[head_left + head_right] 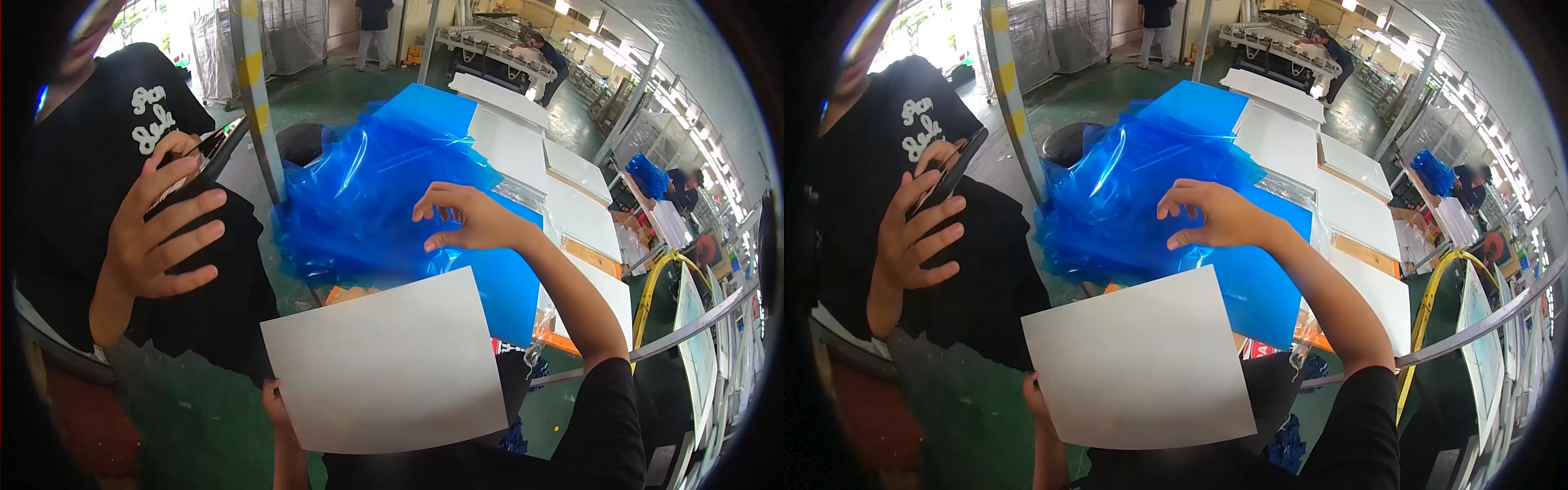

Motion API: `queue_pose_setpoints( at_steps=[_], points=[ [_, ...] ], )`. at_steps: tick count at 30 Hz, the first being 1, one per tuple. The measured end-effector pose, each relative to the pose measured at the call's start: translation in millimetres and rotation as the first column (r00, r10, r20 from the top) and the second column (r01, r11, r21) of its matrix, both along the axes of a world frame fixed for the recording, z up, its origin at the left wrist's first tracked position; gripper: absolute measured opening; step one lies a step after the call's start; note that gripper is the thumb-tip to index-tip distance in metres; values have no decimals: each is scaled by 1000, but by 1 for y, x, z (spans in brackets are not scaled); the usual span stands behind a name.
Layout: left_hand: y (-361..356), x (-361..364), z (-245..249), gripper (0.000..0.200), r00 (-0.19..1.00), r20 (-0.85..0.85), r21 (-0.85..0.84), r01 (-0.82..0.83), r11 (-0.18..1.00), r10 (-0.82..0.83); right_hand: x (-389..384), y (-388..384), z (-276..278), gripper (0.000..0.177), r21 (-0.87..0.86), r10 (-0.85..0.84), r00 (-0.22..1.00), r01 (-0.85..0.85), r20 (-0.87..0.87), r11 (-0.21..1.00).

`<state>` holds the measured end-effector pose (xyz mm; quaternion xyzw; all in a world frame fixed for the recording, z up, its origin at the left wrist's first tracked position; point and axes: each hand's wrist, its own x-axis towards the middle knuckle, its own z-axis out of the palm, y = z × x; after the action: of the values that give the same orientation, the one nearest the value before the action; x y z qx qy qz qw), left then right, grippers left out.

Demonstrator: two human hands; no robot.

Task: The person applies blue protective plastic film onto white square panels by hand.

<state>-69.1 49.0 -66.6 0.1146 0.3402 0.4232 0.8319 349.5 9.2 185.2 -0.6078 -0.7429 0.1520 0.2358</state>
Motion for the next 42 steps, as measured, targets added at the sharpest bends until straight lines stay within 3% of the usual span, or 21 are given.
queue_pose_setpoints(
  at_steps=[4, 6, 7, 9, 11, 12, 13, 14, 15, 16, 18, 22, 24, 25, 26, 27, 29, 31, 33, 38, 42],
  points=[
    [2, -5, -8, 31, 1000, 7, 38, -9, 999, 9, -11, -6, -14, 37, -72, -7, 1000, 8, 20, 997],
    [-3, -1, 3, 31, 999, -33, -58, -29, 998, 27, -14, -17, -24, 35, 175, -74, 995, 61, 67, 983],
    [-1, -13, -24, 33, 986, -150, 126, -50, 991, 69, -15, -25, -32, 34, 291, -112, 991, 86, 76, 953],
    [7, -52, -87, 37, 928, -351, 373, 13, 928, 128, -37, -67, -40, 22, 337, -430, 893, 449, -134, 827],
    [8, -90, -104, 41, 857, -502, 405, 112, 907, 119, -63, -122, -83, 11, 445, -475, 736, 673, -482, 591],
    [2, -98, -97, 44, 866, -493, 362, 121, 924, 80, -81, -148, -122, 13, 435, -369, 616, 771, -696, 465],
    [-4, -105, -88, 46, 874, -483, 318, 131, 939, 42, -101, -165, -163, 17, 402, -213, 476, 861, -853, 311],
    [-10, -100, -63, 48, 923, -384, 265, 87, 960, 22, -131, -165, -189, 24, 189, -135, 212, 968, -968, 162],
    [-15, -96, -46, 50, 961, -277, 206, 39, 978, 20, -151, -174, -236, 23, -61, -319, -20, 991, -948, 119],
    [-18, -102, -40, 51, 964, -264, 182, 40, 982, 10, -168, -172, -248, 22, -279, -458, -128, 919, -880, 279],
    [-18, -118, -33, 53, 976, -215, 161, 19, 987, 16, -192, -166, -275, 24, -376, -436, -169, 812, -884, 447],
    [-26, -134, -30, 54, 986, -150, 199, 103, 975, -74, -180, -169, -274, 24, -286, -451, -26, 806, -892, 519],
    [-22, -136, -34, 54, 987, -91, 243, 148, 959, -130, -142, -155, -272, 21, 45, -626, 477, 815, -617, 577],
    [-18, -139, -39, 54, 987, -69, 265, 161, 951, -147, -120, -145, -271, 19, 196, -662, 651, 752, -371, 630],
    [-15, -142, -50, 54, 985, -46, 288, 171, 942, -165, -98, -133, -271, 18, 182, -683, 711, 703, -167, 688],
    [-15, -144, -58, 54, 983, -27, 307, 182, 934, -183, -77, -120, -274, 18, 148, -670, 741, 658, 44, 738],
    [-16, -145, -66, 54, 986, -28, 319, 165, 933, -165, -42, -81, -299, 27, -362, -475, 789, 606, 390, 708],
    [-20, -137, -59, 54, 989, -92, 302, 137, 943, -114, -20, -46, -362, 25, -536, -280, 880, 460, 384, 708],
    [-30, -121, -41, 55, 976, -218, 265, 82, 961, -23, 3, -22, -394, 26, -499, -312, 864, 487, 395, 716],
    [-39, -137, -34, 55, 963, -269, 232, 65, 970, 0, 40, 9, -453, 28, -318, -540, 764, 641, 353, 699],
    [-33, -162, -38, 59, 952, -304, 228, 46, 973, 27, 47, 4, -512, 30, -391, -593, 750, 660, 292, 642]
  ],
)
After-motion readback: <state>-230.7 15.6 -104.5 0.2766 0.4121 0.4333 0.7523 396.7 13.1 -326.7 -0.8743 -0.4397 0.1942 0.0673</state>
